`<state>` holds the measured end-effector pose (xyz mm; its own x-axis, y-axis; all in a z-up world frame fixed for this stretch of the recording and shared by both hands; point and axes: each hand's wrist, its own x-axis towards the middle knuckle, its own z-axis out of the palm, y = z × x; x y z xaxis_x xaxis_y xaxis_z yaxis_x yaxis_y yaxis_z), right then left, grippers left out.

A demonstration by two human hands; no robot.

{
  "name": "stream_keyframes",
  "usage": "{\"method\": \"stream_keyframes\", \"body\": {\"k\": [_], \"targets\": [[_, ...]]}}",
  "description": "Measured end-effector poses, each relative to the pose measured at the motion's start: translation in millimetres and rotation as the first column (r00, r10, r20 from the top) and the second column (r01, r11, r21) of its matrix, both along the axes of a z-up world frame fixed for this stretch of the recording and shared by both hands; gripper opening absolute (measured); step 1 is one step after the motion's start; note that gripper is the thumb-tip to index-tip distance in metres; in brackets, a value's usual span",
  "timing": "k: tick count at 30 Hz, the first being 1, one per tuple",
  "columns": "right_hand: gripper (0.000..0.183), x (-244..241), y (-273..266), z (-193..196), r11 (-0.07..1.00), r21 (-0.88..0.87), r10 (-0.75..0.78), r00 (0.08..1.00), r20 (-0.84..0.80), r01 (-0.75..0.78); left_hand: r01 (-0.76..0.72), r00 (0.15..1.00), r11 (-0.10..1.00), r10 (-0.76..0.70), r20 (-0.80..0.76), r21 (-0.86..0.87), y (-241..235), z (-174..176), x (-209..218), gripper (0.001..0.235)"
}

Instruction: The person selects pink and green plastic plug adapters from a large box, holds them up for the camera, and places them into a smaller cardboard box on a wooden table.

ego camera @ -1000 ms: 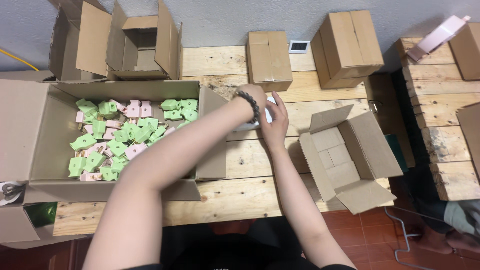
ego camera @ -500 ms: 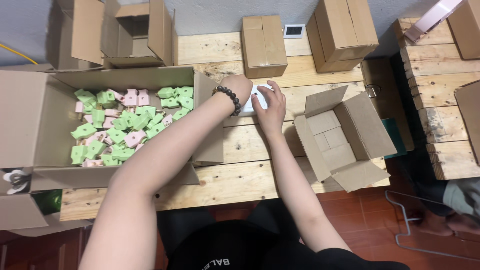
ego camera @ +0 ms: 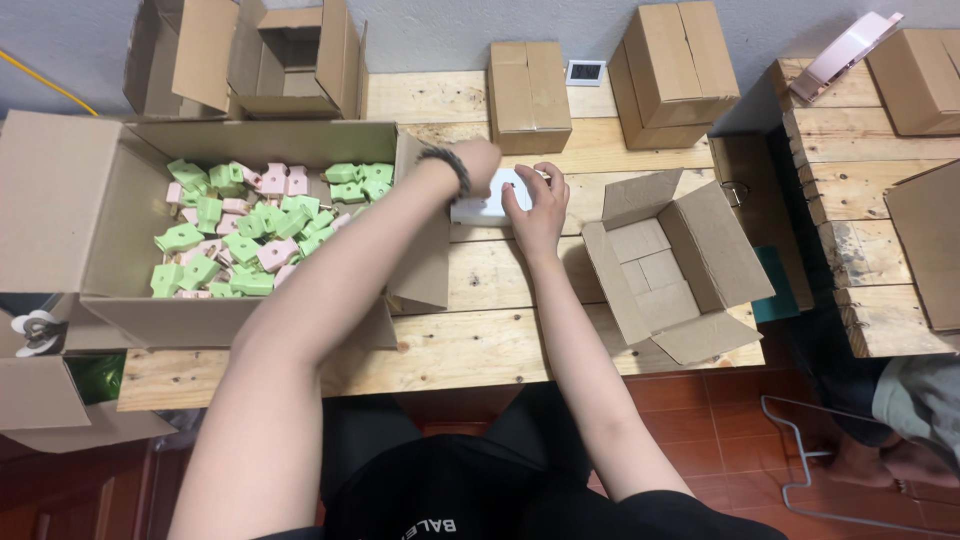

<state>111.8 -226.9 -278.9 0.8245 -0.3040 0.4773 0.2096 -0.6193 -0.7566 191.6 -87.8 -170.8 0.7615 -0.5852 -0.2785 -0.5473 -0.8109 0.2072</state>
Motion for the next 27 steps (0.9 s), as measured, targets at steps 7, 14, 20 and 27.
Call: {"method": "stream_keyframes", "body": {"k": [7,14,20,27], "targets": [[0.025,-4,-2,9,0.999,0.032,0.036,0.999,0.004,-0.036,-0.137,0.991,0.935,0.126,-0.055,-0.329,11,43,-16,0.030],[0.024,-3,-7,11,0.984,0.158,0.083,0.996,-0.031,-0.077,-0.029,0.999,0.962,0.021,-0.031,-0.271,-10,18,-9,0.019],[0.021,1,-11,2,0.985,0.153,0.091,0.996,-0.026,-0.086,0.090,0.989,0.994,-0.083,0.120,-0.059,-29,22,-11,0.022],[0.023,3,-12,-3,0.983,0.170,0.086,0.993,-0.086,-0.071,0.032,0.980,0.999,-0.030,0.195,-0.005,-60,-22,7,0.015]]}}
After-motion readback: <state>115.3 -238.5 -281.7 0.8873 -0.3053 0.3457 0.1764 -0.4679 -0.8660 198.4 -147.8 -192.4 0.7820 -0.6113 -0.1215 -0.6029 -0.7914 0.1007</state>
